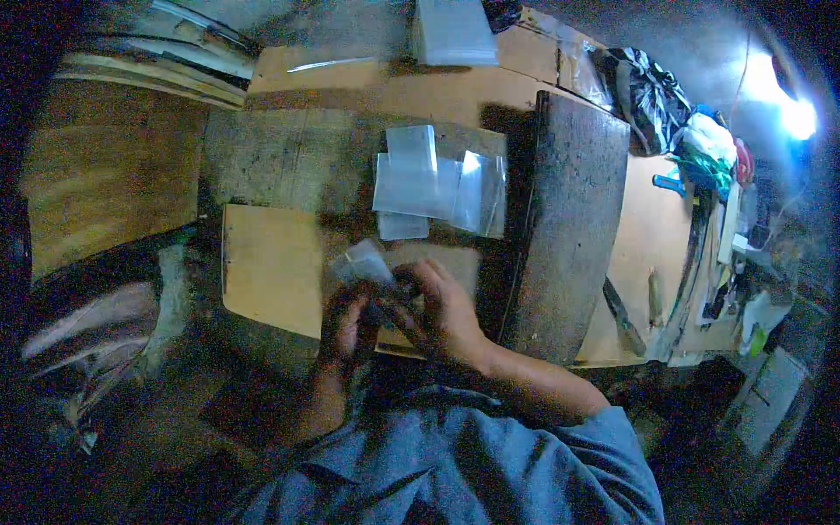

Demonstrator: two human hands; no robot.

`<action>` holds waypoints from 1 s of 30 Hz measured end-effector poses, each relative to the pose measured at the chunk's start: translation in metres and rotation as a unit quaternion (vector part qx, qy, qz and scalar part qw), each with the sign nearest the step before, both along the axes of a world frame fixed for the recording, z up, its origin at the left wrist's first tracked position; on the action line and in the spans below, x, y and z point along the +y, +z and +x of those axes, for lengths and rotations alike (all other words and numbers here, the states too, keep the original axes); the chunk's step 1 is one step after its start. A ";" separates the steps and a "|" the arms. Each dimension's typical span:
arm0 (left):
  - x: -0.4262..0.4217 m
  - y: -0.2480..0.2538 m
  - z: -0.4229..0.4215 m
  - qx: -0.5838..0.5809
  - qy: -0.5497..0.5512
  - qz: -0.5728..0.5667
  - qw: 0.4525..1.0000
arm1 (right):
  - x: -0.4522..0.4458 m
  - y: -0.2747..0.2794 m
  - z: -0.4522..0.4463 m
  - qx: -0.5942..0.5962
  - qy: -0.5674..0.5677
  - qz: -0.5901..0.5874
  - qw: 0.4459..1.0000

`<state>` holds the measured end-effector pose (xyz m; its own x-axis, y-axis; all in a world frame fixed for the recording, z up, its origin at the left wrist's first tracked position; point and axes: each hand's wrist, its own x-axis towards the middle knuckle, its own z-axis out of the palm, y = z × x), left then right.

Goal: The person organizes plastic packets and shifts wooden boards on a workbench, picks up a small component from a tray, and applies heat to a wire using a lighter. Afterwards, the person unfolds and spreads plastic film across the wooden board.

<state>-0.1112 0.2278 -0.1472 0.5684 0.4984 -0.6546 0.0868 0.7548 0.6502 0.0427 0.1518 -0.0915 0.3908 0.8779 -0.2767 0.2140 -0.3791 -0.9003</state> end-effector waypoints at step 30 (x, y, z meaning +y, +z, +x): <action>-0.007 0.007 -0.001 0.015 0.072 0.012 0.997 | -0.007 -0.025 0.020 -0.187 -0.035 -0.006 0.982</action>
